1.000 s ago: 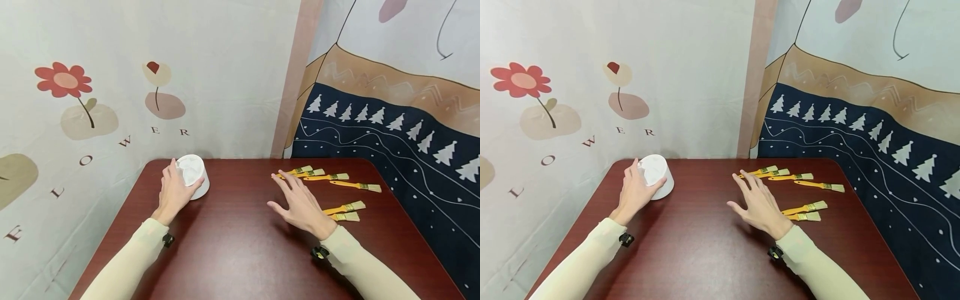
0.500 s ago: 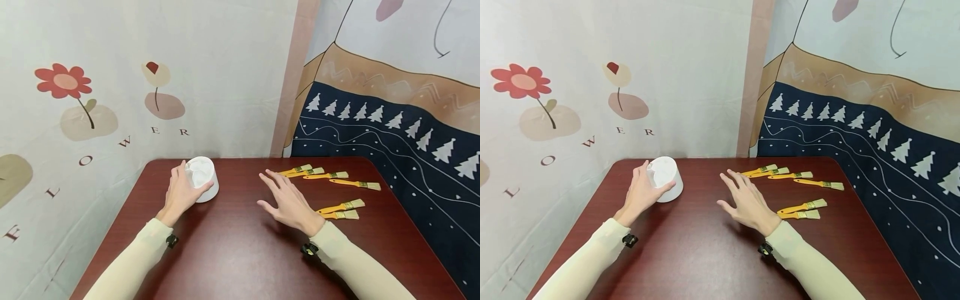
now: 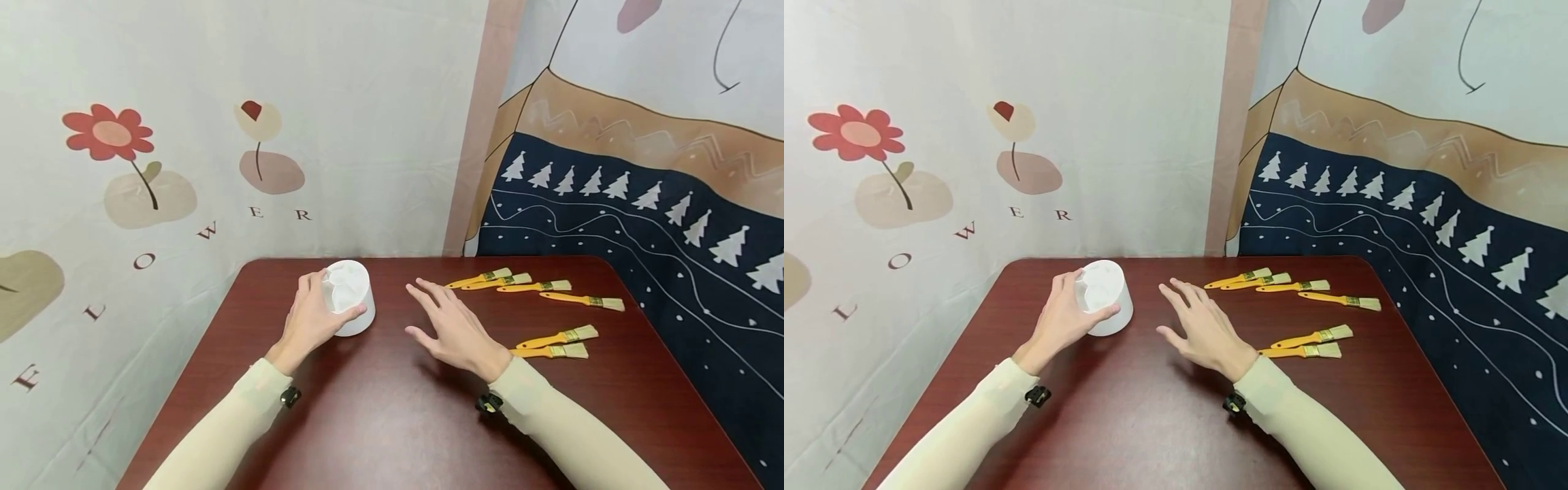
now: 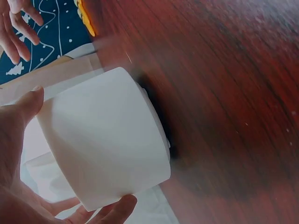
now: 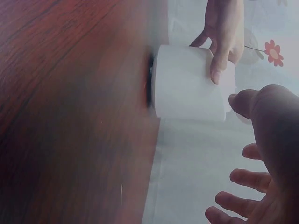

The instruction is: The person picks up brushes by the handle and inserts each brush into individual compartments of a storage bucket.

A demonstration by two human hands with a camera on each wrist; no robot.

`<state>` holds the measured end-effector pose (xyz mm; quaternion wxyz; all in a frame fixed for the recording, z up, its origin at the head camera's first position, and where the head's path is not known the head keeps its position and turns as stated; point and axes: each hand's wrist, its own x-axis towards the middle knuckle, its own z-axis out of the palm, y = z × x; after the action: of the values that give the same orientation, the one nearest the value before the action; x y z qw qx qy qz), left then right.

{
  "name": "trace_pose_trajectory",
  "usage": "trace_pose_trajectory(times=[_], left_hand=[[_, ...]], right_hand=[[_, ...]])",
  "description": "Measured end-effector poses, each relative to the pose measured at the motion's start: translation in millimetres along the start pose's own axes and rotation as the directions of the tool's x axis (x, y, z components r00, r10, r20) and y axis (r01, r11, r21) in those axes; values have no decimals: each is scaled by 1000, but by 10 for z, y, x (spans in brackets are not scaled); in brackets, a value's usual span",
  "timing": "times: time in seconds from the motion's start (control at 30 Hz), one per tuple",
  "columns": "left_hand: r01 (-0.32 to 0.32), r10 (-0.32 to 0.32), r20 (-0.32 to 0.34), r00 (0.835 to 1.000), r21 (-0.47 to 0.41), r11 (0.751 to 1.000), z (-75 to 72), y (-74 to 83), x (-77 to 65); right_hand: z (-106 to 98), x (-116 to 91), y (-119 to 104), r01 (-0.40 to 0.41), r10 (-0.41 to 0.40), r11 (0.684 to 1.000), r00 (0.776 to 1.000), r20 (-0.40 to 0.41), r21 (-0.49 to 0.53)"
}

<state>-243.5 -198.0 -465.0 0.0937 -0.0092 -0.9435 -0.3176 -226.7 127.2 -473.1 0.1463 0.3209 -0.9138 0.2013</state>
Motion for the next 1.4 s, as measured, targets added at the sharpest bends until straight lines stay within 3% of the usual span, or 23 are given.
trace_pose_trajectory(times=[0.33,0.73,1.07,1.4], left_hand=[[-34,33,68,997,11,999,-1,149,-62],[-140,144,128,981,-43,989,48,271,-96],[-222,228,188,955,-54,974,78,373,-138],[-242,256,218,942,-88,966,150,465,-169]], right_hand=[[64,143,-89,14,-14,1000,1000,15,21],[91,322,-136,36,-38,993,999,15,108],[112,320,-96,9,-15,988,999,36,152],[41,250,-39,-48,43,979,999,30,200]])
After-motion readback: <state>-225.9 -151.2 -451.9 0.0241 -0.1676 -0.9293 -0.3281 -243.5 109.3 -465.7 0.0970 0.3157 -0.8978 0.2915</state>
